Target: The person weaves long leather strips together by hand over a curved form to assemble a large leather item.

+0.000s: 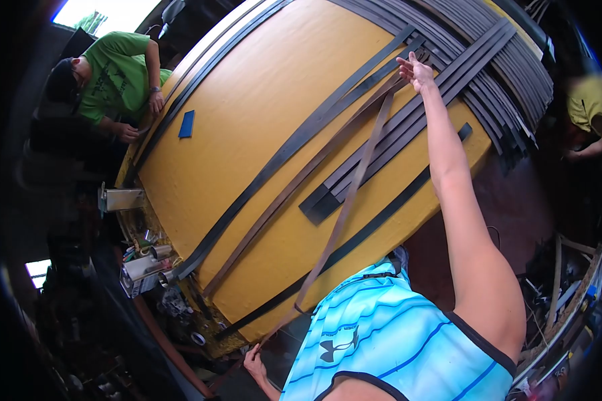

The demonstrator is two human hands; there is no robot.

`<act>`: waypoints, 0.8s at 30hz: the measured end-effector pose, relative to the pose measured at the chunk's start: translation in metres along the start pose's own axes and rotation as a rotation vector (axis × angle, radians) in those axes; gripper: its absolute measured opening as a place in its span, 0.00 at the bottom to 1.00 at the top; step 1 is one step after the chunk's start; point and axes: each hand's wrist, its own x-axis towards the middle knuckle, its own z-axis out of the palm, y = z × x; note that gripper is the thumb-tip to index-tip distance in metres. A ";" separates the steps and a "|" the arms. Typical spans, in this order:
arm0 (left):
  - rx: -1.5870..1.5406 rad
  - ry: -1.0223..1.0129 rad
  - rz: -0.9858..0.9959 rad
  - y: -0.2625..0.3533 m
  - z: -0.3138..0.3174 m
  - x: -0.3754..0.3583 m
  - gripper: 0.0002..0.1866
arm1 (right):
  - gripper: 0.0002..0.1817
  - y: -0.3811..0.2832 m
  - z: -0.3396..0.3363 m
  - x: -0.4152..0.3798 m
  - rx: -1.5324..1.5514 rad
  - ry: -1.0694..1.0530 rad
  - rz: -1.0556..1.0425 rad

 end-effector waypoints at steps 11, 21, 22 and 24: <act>-0.130 0.015 -0.070 -0.023 0.007 0.001 0.19 | 0.21 0.038 -0.002 -0.061 -1.292 0.041 -0.267; -0.157 0.054 -0.073 -0.022 0.006 0.007 0.15 | 0.16 0.044 0.007 -0.064 -0.764 -0.088 -0.163; -0.190 0.058 -0.068 -0.026 0.002 0.007 0.11 | 0.14 0.030 0.009 -0.070 -0.632 -0.092 -0.185; -0.254 0.074 -0.084 -0.034 -0.002 0.012 0.04 | 0.13 -0.013 0.011 -0.085 -0.453 -0.070 -0.222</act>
